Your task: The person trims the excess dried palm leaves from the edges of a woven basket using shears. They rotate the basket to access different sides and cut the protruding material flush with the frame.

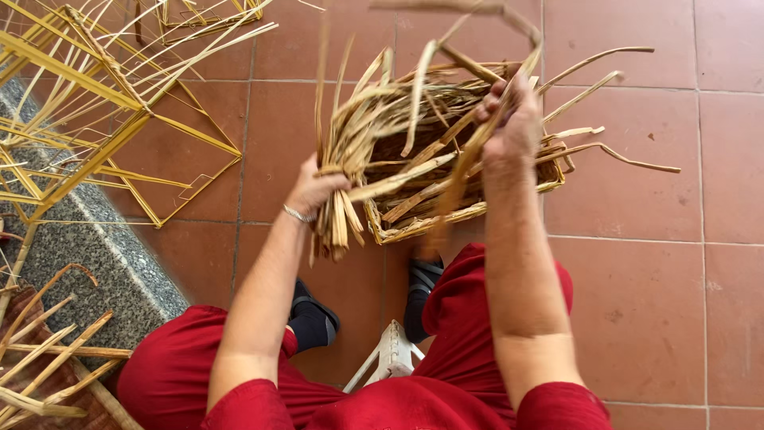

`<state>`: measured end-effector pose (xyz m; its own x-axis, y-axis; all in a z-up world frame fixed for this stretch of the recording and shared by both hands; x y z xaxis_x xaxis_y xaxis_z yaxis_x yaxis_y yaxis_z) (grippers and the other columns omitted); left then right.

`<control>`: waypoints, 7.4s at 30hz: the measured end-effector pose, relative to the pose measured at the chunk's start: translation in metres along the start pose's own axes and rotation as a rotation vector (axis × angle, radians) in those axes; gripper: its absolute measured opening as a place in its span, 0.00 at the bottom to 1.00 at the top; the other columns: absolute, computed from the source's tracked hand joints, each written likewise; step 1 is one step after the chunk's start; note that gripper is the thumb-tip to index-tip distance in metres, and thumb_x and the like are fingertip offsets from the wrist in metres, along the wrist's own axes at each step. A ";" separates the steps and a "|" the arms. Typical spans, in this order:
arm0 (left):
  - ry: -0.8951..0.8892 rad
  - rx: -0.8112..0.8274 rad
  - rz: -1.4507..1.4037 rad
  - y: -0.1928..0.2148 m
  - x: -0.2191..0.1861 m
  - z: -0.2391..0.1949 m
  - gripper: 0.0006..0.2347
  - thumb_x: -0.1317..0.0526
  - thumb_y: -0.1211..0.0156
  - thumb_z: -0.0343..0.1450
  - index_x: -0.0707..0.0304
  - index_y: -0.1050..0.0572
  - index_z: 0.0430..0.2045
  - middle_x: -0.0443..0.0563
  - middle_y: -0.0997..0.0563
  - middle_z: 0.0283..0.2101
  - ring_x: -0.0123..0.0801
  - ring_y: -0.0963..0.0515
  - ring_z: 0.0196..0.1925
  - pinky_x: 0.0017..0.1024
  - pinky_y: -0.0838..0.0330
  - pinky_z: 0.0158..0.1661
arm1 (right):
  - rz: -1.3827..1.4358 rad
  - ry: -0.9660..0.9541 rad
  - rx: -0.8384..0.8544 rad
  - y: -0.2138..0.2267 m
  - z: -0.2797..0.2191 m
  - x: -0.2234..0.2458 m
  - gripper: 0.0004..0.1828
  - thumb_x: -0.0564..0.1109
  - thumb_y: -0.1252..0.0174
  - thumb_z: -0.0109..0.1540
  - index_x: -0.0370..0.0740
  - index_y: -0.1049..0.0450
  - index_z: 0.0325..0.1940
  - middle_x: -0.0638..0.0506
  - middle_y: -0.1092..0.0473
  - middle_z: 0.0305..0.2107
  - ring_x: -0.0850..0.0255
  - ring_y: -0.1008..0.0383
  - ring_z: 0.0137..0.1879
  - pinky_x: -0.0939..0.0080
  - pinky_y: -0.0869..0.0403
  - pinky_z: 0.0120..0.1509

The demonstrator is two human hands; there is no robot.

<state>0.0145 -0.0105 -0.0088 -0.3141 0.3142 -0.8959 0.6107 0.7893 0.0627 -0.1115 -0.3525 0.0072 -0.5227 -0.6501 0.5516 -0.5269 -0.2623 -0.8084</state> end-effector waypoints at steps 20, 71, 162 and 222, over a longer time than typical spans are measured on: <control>0.343 0.158 -0.102 0.000 0.121 0.007 0.37 0.49 0.25 0.58 0.64 0.33 0.61 0.54 0.15 0.47 0.33 0.18 0.52 0.35 0.21 0.50 | -0.287 -0.770 -0.499 0.095 -0.073 -0.221 0.27 0.51 0.54 0.71 0.32 0.38 0.70 0.32 0.30 0.56 0.40 0.25 0.60 0.33 0.27 0.62; 0.215 -0.098 -0.106 0.031 0.036 -0.072 0.41 0.72 0.24 0.51 0.80 0.41 0.60 0.61 0.19 0.39 0.41 0.15 0.39 0.40 0.15 0.42 | -1.247 -0.531 0.857 0.013 -0.182 -0.199 0.23 0.59 0.38 0.65 0.34 0.19 0.36 0.54 0.30 0.22 0.68 0.34 0.29 0.63 0.33 0.33; -0.289 0.127 0.002 -0.005 -0.098 0.045 0.18 0.71 0.35 0.65 0.69 0.29 0.49 0.55 0.19 0.41 0.38 0.16 0.38 0.39 0.14 0.40 | -0.838 0.117 0.067 0.034 -0.020 0.062 0.07 0.42 0.39 0.72 0.34 0.24 0.45 0.53 0.25 0.28 0.69 0.26 0.31 0.70 0.25 0.39; -0.251 -0.493 -0.096 0.068 0.080 -0.102 0.24 0.75 0.46 0.65 0.69 0.28 0.60 0.49 0.20 0.46 0.24 0.22 0.44 0.21 0.26 0.46 | -1.491 -0.381 0.245 0.092 -0.005 -0.003 0.17 0.42 0.46 0.68 0.41 0.24 0.61 0.49 0.22 0.40 0.62 0.21 0.39 0.59 0.21 0.45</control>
<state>-0.0436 0.1218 -0.0313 -0.1320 0.1415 -0.9811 0.1570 0.9803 0.1202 -0.1616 -0.3714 -0.0674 0.5691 0.1690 0.8047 -0.2576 -0.8928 0.3696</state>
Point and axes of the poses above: each hand's wrist, its own z-axis towards the middle knuckle, its own y-axis out of the back of the hand, x = y × z, the point moved 2 cm from there along z, towards the middle knuckle
